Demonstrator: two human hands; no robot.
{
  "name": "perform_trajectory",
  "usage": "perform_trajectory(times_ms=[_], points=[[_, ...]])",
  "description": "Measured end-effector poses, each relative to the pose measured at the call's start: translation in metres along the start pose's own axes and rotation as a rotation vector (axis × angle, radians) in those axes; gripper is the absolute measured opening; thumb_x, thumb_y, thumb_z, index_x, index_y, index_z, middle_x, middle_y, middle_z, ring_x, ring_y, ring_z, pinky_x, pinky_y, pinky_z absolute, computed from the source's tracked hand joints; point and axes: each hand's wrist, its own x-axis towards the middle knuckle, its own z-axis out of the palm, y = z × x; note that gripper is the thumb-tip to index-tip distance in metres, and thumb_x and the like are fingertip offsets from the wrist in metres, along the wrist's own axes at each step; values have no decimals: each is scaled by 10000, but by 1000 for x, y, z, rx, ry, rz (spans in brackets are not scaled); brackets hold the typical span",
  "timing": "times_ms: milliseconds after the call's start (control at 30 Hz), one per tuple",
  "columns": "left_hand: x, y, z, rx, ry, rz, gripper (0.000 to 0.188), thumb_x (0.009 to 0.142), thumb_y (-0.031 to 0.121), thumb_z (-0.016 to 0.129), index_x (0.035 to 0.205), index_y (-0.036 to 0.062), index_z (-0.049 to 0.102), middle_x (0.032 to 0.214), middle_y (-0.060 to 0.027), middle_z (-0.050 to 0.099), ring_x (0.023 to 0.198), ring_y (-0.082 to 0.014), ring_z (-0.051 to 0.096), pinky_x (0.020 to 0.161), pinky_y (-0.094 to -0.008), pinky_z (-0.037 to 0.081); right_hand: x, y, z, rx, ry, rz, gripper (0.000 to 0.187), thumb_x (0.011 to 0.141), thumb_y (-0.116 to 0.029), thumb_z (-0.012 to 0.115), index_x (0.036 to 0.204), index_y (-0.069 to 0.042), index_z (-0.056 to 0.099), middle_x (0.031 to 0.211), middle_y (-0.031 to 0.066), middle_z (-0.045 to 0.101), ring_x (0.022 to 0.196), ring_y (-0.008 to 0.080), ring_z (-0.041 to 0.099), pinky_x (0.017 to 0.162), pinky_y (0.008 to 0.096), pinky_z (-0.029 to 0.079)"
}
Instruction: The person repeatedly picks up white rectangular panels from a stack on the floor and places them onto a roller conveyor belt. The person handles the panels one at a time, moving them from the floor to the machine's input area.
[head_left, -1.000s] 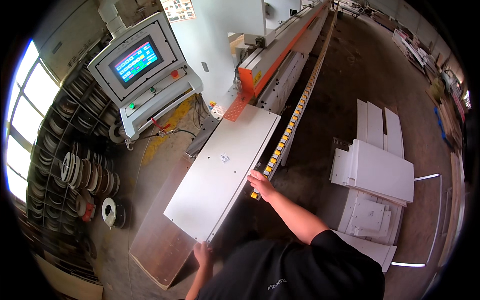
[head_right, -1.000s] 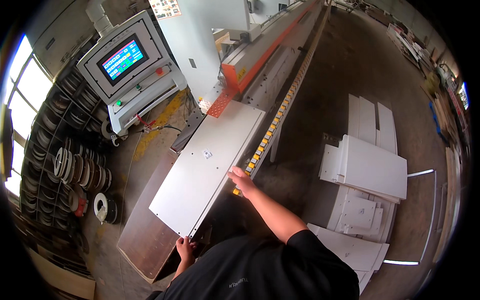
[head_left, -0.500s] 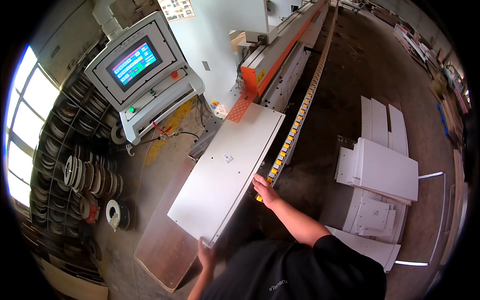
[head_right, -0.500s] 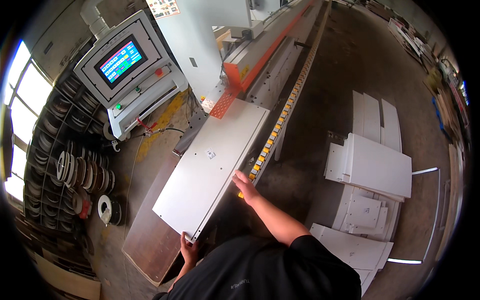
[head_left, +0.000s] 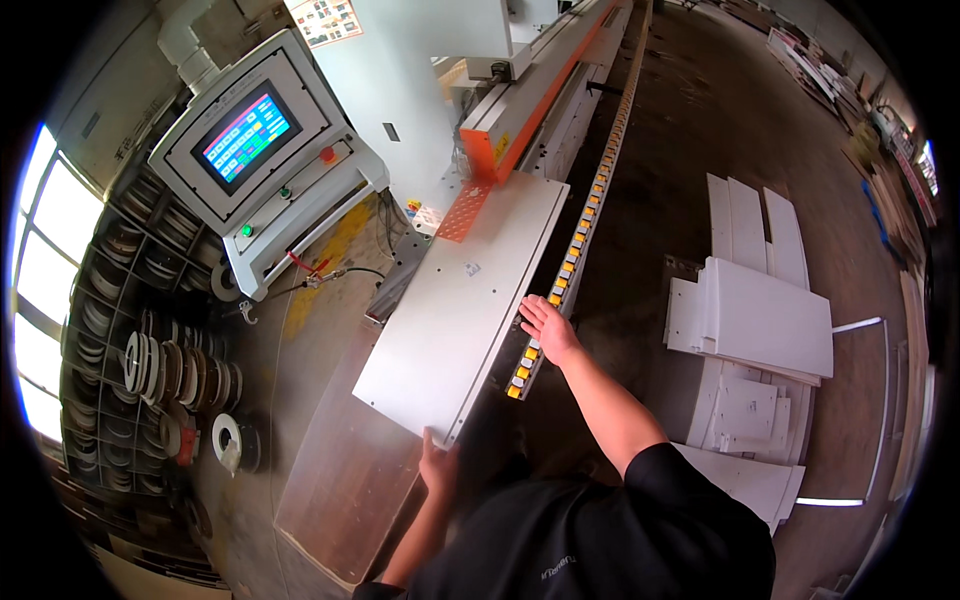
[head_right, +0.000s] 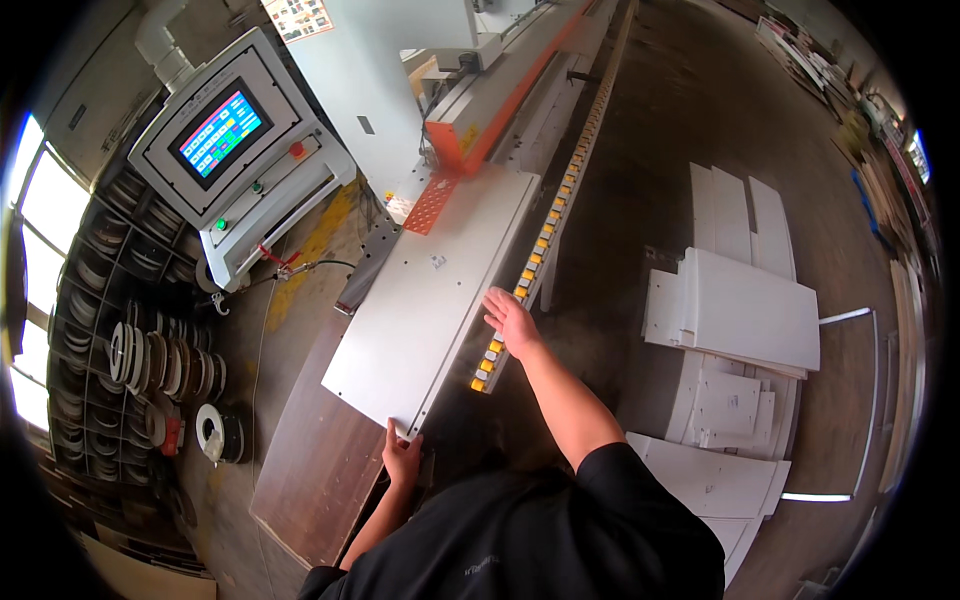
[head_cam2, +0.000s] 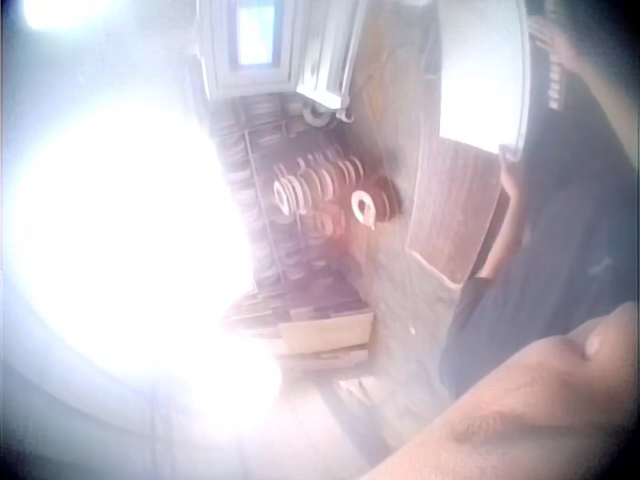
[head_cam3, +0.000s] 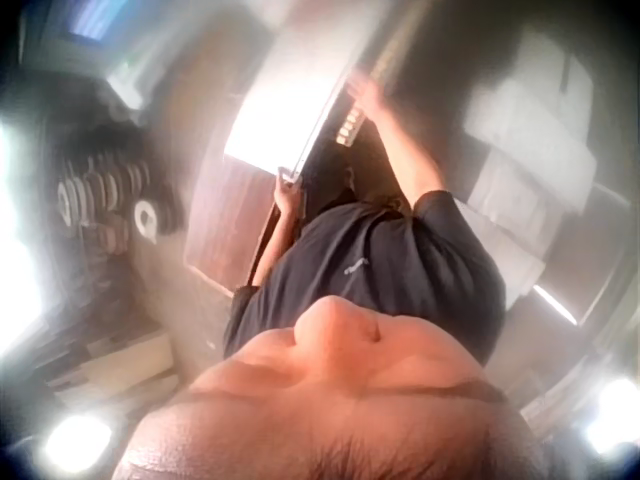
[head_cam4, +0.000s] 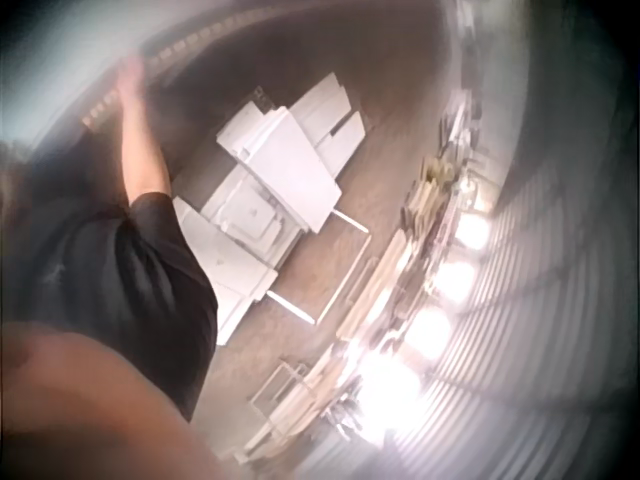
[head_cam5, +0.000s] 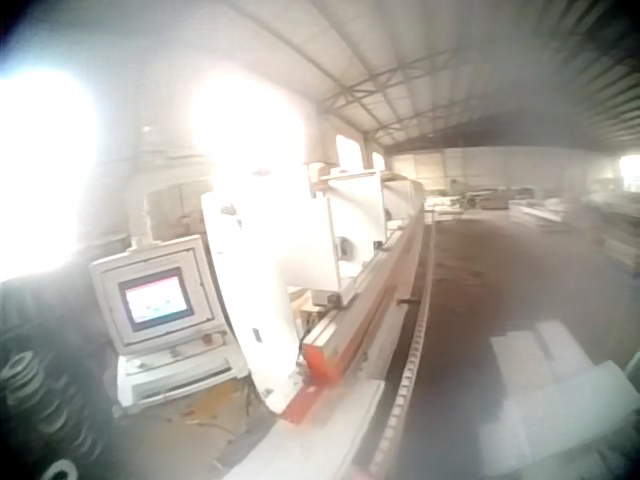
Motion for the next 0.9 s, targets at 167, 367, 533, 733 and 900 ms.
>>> perform_trajectory(times_ms=[167,367,533,733,900], points=[[17,52,9,285,-90,108,829,895,320,739,1590,86,351,830,-143,740,799,-368,718,760,-468,551,-103,0,-54,-9,-98,22,450,1065,-375,549,1378,-52,574,1321,118,686,1172,238,672,990,409,537],[48,64,31,349,-224,356,602,937,289,668,1492,145,484,945,-138,759,856,-389,721,773,-509,552,-295,60,-193,-109,351,231,428,1072,-391,536,1343,-66,602,1234,124,717,1014,242,720,889,401,583],[25,68,67,400,-462,608,320,924,277,683,1227,178,688,950,-124,761,876,-338,736,779,-480,568,-448,144,-328,-659,720,439,356,952,-427,667,1115,-110,678,1081,84,739,945,271,727,724,441,586],[-7,8,131,671,-1269,655,340,975,310,614,1283,182,677,1149,-92,745,1026,-321,720,870,-415,565,-553,260,-398,-1641,595,470,181,873,-334,713,925,-163,741,843,69,730,794,298,723,670,468,572],[-15,-9,159,849,-1560,720,340,1021,308,528,1304,186,671,1302,-70,693,1145,-300,680,944,-390,541,-532,234,-352,68,1298,43,288,982,-315,636,979,-50,749,843,68,756,739,172,722,634,322,557]])
